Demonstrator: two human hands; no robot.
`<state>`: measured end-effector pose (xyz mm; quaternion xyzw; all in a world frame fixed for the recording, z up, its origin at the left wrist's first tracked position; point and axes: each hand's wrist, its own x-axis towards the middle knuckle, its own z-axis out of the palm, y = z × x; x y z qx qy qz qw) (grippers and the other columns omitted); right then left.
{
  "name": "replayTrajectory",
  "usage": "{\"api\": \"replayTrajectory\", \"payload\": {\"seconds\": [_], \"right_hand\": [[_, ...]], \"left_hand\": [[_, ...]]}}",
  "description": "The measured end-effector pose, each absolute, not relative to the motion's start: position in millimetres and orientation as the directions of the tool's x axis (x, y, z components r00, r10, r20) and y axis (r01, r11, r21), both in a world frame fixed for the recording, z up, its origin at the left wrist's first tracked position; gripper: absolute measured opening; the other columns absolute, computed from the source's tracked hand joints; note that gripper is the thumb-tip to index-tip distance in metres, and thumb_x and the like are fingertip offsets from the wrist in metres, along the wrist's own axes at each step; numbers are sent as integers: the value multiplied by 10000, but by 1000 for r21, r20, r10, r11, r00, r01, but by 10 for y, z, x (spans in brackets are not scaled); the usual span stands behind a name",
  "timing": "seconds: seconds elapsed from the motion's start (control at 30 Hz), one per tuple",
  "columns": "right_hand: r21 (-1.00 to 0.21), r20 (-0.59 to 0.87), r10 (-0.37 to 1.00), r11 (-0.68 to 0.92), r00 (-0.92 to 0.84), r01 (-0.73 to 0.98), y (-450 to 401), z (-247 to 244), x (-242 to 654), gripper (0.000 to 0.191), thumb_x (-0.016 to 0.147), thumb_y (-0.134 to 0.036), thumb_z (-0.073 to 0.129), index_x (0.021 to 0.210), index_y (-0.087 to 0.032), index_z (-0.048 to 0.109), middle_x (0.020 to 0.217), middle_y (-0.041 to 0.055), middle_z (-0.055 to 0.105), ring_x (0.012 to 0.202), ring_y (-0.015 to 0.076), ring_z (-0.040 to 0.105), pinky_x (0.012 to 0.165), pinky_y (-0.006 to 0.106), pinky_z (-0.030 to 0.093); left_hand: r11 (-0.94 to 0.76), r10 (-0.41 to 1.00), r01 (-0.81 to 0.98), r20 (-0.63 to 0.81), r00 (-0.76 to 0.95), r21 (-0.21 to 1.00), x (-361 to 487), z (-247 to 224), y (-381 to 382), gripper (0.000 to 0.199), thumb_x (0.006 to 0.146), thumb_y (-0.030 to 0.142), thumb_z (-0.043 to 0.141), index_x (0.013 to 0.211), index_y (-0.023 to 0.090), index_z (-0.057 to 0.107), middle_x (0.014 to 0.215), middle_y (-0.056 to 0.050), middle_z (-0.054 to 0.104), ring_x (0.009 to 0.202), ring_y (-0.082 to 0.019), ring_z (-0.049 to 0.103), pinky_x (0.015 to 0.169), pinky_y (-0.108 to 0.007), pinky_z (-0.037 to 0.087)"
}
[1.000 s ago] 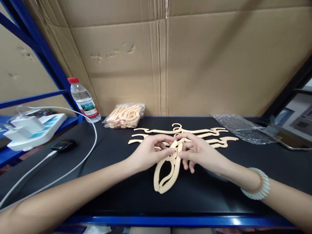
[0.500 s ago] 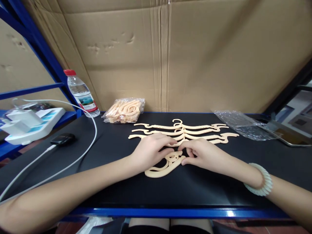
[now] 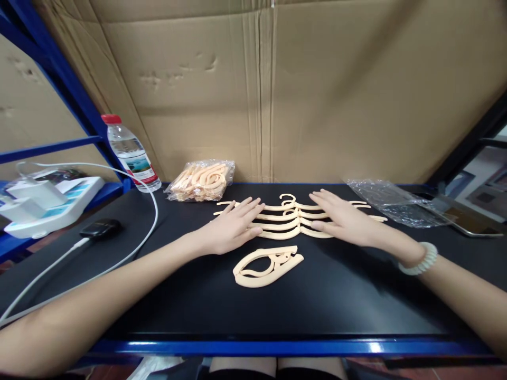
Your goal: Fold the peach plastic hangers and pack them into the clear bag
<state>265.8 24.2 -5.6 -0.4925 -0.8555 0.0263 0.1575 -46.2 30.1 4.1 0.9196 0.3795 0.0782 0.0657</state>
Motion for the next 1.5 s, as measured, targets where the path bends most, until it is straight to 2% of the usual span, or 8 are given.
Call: {"api": "replayTrajectory", "payload": {"seconds": [0.1, 0.23, 0.77, 1.0, 1.13, 1.23, 1.3, 1.5], "right_hand": [[-128, 92, 899, 437, -428, 890, 296, -223, 2641, 863, 916, -672, 271, 1508, -45, 235, 1565, 191, 203, 1449, 348, 143, 1149, 553, 198], [-84, 76, 910, 414, -408, 907, 389, -291, 2627, 841, 934, -658, 195, 1511, -48, 228, 1559, 189, 220, 1446, 334, 170, 1154, 544, 185], [-80, 249, 874, 449, -418, 890, 1062, -393, 2661, 836, 916, -704, 193, 1475, -104, 353, 1493, 195, 385, 1377, 354, 348, 1099, 513, 272], [-66, 505, 787, 444, -354, 893, 892, -315, 2691, 622, 991, -522, 167, 1392, -152, 466, 1446, 142, 468, 1383, 307, 328, 1127, 543, 174], [-71, 620, 712, 470, -330, 880, 645, -249, 2760, 494, 1005, -445, 234, 1251, -182, 572, 1308, 112, 589, 1282, 267, 450, 1120, 501, 210], [-74, 658, 672, 508, -341, 858, 525, -252, 2823, 398, 997, -411, 303, 1142, -212, 616, 1205, 89, 644, 1208, 260, 505, 1112, 505, 214], [-95, 673, 663, 516, -328, 851, 515, -264, 2854, 371, 996, -388, 312, 1090, -213, 626, 1148, 89, 660, 1153, 260, 535, 1083, 505, 258], [-156, 679, 675, 516, -289, 842, 612, -327, 2887, 342, 986, -375, 335, 1000, -214, 636, 1056, 88, 676, 1083, 269, 566, 1015, 496, 333]], "left_hand": [[-673, 734, 724, 15, 679, 151, -433, -71, 380, 619, 996, 481, 251, 1519, 154, 187, 1589, -146, 164, 1474, -289, 102, 1154, -563, 81], [-689, 722, 714, 30, 691, 128, -370, -122, 535, 639, 997, 496, 204, 1517, 124, 186, 1587, -157, 165, 1474, -275, 112, 1163, -512, 103], [-651, 759, 758, 29, 650, 40, -316, -88, 1106, 588, 993, 475, 226, 1507, 188, 233, 1581, -124, 205, 1466, -272, 160, 1151, -564, 100], [-635, 757, 772, 227, 613, 30, -271, 32, 803, 538, 1000, 383, 233, 1466, 126, 312, 1552, -154, 301, 1447, -270, 234, 1170, -522, 140], [-776, 622, 627, 255, 741, 69, -260, 233, 87, 531, 994, 421, 317, 1456, 161, 349, 1494, -115, 427, 1372, -226, 399, 1136, -400, 315], [-912, 396, 386, 55, 917, 142, -292, 308, -401, 587, 990, 373, 389, 1526, 279, 171, 1563, 0, 303, 1440, -201, 257, 1205, -398, 156], [-914, 363, 364, -37, 931, 179, -321, 289, -538, 656, 980, 410, 408, 1534, 299, 76, 1592, 3, 193, 1457, -211, 176, 1206, -427, 109], [-701, 703, 706, -69, 708, 102, -286, 23, -316, 707, 977, 544, 272, 1534, 151, 88, 1592, -121, 84, 1471, -262, 69, 1174, -533, 114]]}}
